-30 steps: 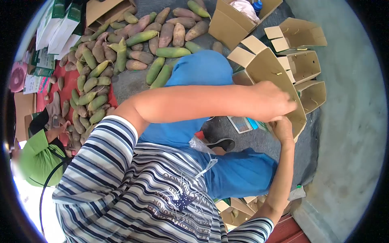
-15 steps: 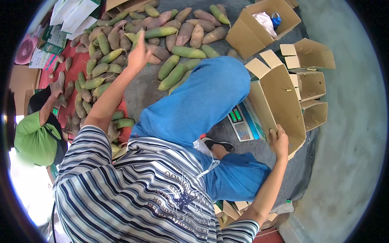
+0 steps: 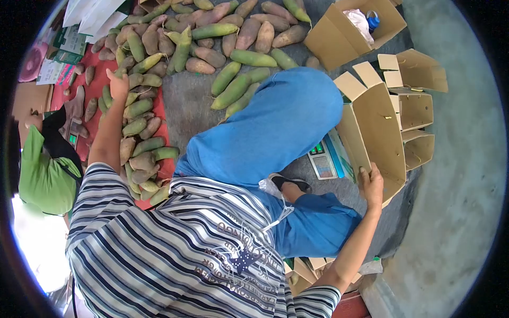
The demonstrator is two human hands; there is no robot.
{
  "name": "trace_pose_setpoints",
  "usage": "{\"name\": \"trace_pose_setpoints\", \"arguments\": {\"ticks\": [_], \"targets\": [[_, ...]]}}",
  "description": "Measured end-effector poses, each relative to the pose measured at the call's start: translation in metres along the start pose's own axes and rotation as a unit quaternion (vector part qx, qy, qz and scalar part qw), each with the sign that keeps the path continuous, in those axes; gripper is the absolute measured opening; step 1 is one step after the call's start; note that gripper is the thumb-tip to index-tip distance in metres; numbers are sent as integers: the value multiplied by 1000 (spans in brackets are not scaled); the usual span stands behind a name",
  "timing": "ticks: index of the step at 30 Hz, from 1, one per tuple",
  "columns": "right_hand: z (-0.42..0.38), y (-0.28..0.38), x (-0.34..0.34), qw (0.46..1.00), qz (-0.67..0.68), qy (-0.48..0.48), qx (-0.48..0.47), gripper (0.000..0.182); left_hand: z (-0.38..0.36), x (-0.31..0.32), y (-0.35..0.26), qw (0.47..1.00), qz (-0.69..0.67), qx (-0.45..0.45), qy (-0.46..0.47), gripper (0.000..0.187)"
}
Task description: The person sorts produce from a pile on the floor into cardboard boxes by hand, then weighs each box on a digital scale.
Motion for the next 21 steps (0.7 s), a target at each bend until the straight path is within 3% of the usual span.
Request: {"name": "trace_pose_setpoints", "arguments": {"ticks": [3,6,9,13,16,19,21], "targets": [[0,0,1,1000,-2,2,-3,24,14,27,17,984,48,-30,172,64],[1,-2,2,999,-29,-13,-3,23,-6,58,29,966,93,-10,239,57],[-1,7,1,1000,-6,-6,9,24,-27,51,-4,930,267,35,250,52],[-1,5,0,999,-21,-10,43,24,-19,68,-9,886,358,258,144,51],[1,2,0,999,-27,-15,38,24,-13,85,10,848,368,305,230,53],[0,1,2,998,-25,-19,48,24,-9,86,4,813,414,250,325,47],[0,0,1,997,-35,-9,71,24,-16,93,8,806,428,256,320,42]]}}
Point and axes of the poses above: each hand's wrist, its own z-axis towards the middle knuckle, its own x-axis out of the palm, y = z × x, the point moved 5 cm from there along z, towards the middle knuckle, and after that the axes turned 6 degrees about x, right-handed, at the moved point
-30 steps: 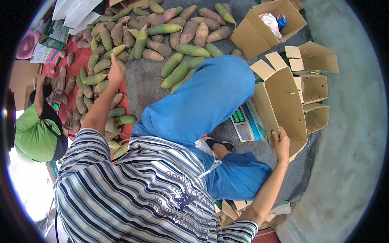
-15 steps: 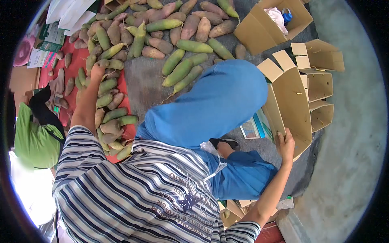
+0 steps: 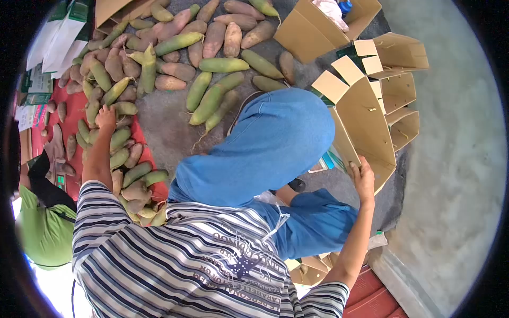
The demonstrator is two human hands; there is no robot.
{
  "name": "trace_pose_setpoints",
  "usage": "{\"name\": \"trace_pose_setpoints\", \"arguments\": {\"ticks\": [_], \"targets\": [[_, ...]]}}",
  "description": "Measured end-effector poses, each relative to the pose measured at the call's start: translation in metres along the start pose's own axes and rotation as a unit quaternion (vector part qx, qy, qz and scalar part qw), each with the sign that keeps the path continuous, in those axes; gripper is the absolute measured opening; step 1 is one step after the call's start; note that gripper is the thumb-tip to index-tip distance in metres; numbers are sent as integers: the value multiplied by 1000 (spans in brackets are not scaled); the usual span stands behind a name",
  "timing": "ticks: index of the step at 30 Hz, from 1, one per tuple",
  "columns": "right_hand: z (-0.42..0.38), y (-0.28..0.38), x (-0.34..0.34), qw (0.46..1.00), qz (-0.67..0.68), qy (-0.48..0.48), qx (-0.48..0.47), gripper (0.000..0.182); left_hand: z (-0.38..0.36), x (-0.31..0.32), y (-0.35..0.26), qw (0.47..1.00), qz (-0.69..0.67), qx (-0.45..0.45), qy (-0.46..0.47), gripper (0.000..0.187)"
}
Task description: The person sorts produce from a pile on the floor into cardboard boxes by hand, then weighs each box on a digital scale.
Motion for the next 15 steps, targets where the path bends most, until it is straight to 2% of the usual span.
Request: {"name": "trace_pose_setpoints", "arguments": {"ticks": [2,6,8,10,11,12,15], "targets": [[1,0,0,1000,2,-3,-4,24,-4,3,-5,1000,-8,-17,-11,32],[-1,4,0,999,-7,-24,-29,23,0,20,-9,998,-44,21,-36,31],[-2,4,-3,1000,9,-11,5,24,-3,18,-7,996,-60,46,-39,33],[0,4,3,1000,15,-8,4,24,-23,-8,-15,990,-57,110,-71,42],[0,-2,2,1000,13,-17,-12,24,-27,-12,-23,986,-40,137,-86,54],[2,-4,2,999,11,-30,-28,25,-38,-36,-36,990,-80,115,-33,69],[1,3,0,999,-18,-36,-25,26,-53,-72,-81,973,-125,179,-78,65]]}}
Point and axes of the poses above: each hand's wrist, its own z-axis towards the middle knuckle, its own x-axis out of the palm, y = z × x, the point moved 5 cm from there along z, towards the middle knuckle, and after that the axes turned 6 degrees about x, right-handed, at the moved point
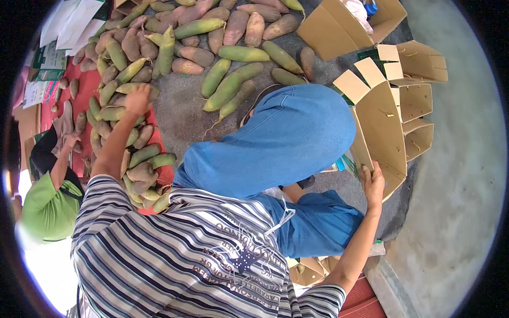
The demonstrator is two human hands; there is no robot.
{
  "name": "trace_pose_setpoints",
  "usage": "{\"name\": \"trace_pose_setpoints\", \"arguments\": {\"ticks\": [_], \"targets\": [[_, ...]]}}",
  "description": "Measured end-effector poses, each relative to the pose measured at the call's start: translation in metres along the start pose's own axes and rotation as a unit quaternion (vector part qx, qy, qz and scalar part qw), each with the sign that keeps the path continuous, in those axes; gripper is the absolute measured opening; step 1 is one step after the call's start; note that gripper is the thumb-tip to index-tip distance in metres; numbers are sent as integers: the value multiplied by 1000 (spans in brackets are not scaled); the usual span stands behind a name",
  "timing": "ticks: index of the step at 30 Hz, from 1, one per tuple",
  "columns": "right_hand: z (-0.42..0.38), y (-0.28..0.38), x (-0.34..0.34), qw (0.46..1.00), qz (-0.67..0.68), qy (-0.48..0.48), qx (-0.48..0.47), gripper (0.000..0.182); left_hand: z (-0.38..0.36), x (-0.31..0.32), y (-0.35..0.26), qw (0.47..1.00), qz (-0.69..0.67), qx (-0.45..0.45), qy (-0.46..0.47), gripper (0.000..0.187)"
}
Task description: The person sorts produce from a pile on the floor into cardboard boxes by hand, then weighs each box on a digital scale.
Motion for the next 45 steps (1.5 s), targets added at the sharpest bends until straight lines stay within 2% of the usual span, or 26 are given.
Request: {"name": "trace_pose_setpoints", "arguments": {"ticks": [4,6,9,12,14,16,18,20,22,23,24,25,26,27,28,29,30,32,34,37,39,40,41,42,43,45], "targets": [[1,-3,2,999,29,12,-23,25,21,-2,-73,990,-82,63,-95,59],[-1,-1,2,999,34,31,9,25,28,-14,-105,979,-113,91,-142,58],[-3,4,-1,999,33,34,13,24,29,-51,-121,955,-202,31,-216,55],[1,-1,-2,999,23,35,17,24,29,-96,-119,908,-263,15,-325,54],[3,-10,0,999,14,27,11,25,31,-130,-117,866,-310,45,-390,54],[4,-8,-1,1000,2,13,-7,26,20,-184,-132,806,-435,28,-401,51],[1,-6,-3,1000,-6,8,-16,27,10,-240,-159,673,-575,114,-451,45],[1,-4,-2,1000,-5,11,-16,28,-1,-291,-194,609,-627,170,-455,42],[1,-5,-1,1000,-4,7,-17,28,-3,-329,-241,567,-671,227,-421,40],[1,-5,-1,1000,-4,5,-18,29,-3,-343,-268,557,-689,246,-392,38],[1,-6,-1,1000,-7,0,-13,29,9,-344,-292,595,-677,241,-361,35],[1,-8,-1,1000,-8,-1,-13,29,10,-354,-325,590,-683,285,-324,32],[2,-9,2,1000,-7,1,-17,29,11,-364,-352,570,-671,369,-298,33],[6,-17,7,999,-4,-2,-33,29,10,-366,-378,530,-715,386,-242,34],[7,-22,10,1000,8,-8,-24,29,14,-367,-400,561,-672,394,-279,40],[8,-19,8,999,16,-3,-47,30,18,-370,-419,606,-566,432,-355,44],[7,-16,7,999,13,-14,-38,29,24,-367,-441,643,-481,464,-374,44],[4,-7,6,999,32,-10,-40,28,23,-356,-474,725,-323,507,-337,43],[3,-8,7,999,25,-24,-42,28,18,-355,-476,701,-399,531,-260,43],[0,-5,9,997,42,-32,-64,26,20,-345,-429,636,-512,482,-317,39],[-1,-6,8,996,66,-25,-60,25,36,-312,-377,642,-551,397,-357,33],[-1,-9,9,996,79,-15,-47,25,49,-284,-351,661,-589,333,-324,27],[-1,-9,10,995,93,-5,-35,25,54,-257,-319,657,-624,279,-319,25],[-2,-7,9,995,93,3,-29,25,61,-221,-284,693,-626,190,-301,24],[-2,-4,7,995,93,12,-23,26,65,-184,-247,700,-598,157,-356,24],[-2,-6,9,996,88,16,-20,27,73,-106,-172,791,-522,7,-321,24]]}}
Point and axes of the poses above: each hand's wrist, its own z-axis towards the middle knuckle, its own x-axis out of the palm, y = z × x, the point moved 5 cm from there along z, towards the middle knuckle, and after that the axes turned 6 degrees about x, right-handed, at the moved point
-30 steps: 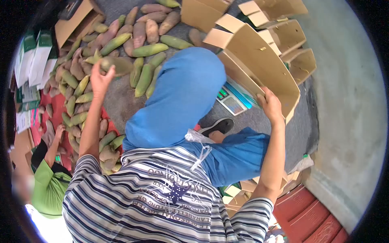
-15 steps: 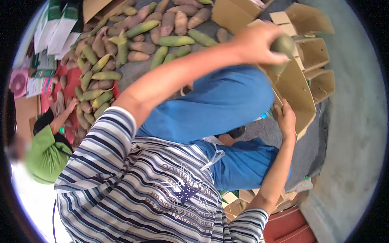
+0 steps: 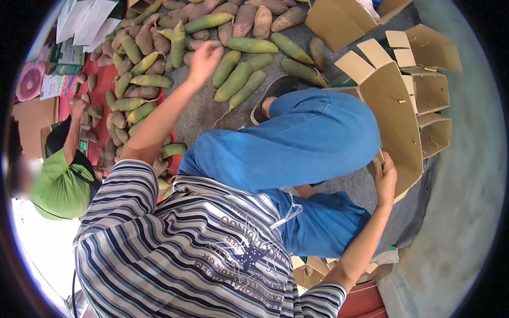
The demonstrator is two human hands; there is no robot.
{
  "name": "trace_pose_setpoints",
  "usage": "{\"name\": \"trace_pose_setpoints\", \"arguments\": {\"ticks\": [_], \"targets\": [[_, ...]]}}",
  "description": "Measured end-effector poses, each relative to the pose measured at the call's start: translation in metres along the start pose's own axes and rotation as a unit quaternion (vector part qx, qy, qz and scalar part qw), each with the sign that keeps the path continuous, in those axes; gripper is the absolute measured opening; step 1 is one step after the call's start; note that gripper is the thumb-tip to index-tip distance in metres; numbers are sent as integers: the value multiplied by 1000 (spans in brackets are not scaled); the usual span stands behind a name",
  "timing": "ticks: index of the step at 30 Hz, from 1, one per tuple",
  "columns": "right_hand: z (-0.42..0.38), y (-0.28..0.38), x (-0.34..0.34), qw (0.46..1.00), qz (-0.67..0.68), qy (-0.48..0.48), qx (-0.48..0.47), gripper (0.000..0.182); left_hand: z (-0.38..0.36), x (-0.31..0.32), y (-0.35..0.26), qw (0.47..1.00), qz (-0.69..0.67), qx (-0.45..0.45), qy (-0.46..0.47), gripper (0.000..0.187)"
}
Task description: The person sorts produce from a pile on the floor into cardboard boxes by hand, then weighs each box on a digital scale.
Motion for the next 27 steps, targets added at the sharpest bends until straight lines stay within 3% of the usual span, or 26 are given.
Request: {"name": "trace_pose_setpoints", "arguments": {"ticks": [1,2,3,6,7,8,10,13,15,20,23,24,27], "targets": [[2,-11,1,1000,-3,-6,-4,28,-8,-16,71,999,-26,-30,-16,24],[4,-17,1,1000,-6,-13,-7,29,-16,-46,93,994,89,-23,-51,26],[3,-16,1,1000,-8,-11,-14,30,-26,-72,120,978,180,-89,-58,30],[0,-14,-2,999,-17,-8,-29,31,-49,-141,184,921,322,-213,-50,42],[0,-16,-2,1000,16,8,4,31,-54,-161,183,898,335,-283,-32,47],[-1,-18,-1,998,49,23,39,31,-58,-181,236,890,360,-279,-22,55],[-1,-26,0,995,62,42,61,31,-65,-213,257,855,346,-378,-81,62],[3,-42,0,996,17,63,66,32,-71,-251,340,883,214,-399,-123,69],[1,-48,-2,988,13,92,126,33,-70,-264,351,885,154,-412,-153,69],[3,-51,-2,1000,-13,16,2,28,-65,-263,309,840,-53,-456,-291,64],[1,-35,-2,1000,-9,14,-9,25,-66,-261,371,818,-192,-439,-317,62],[0,-32,-3,1000,-2,18,-3,24,-64,-254,328,811,-160,-450,-339,65],[-1,-17,-4,997,-2,30,69,26,-63,-252,318,801,-65,-489,-339,66]]}}
Point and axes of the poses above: each hand's wrist, its own z-axis towards the middle knuckle, its own x-axis out of the palm, y = z × x, the point moved 5 cm from there along z, towards the middle knuckle, and after that the axes turned 6 degrees about x, right-handed, at the moved point
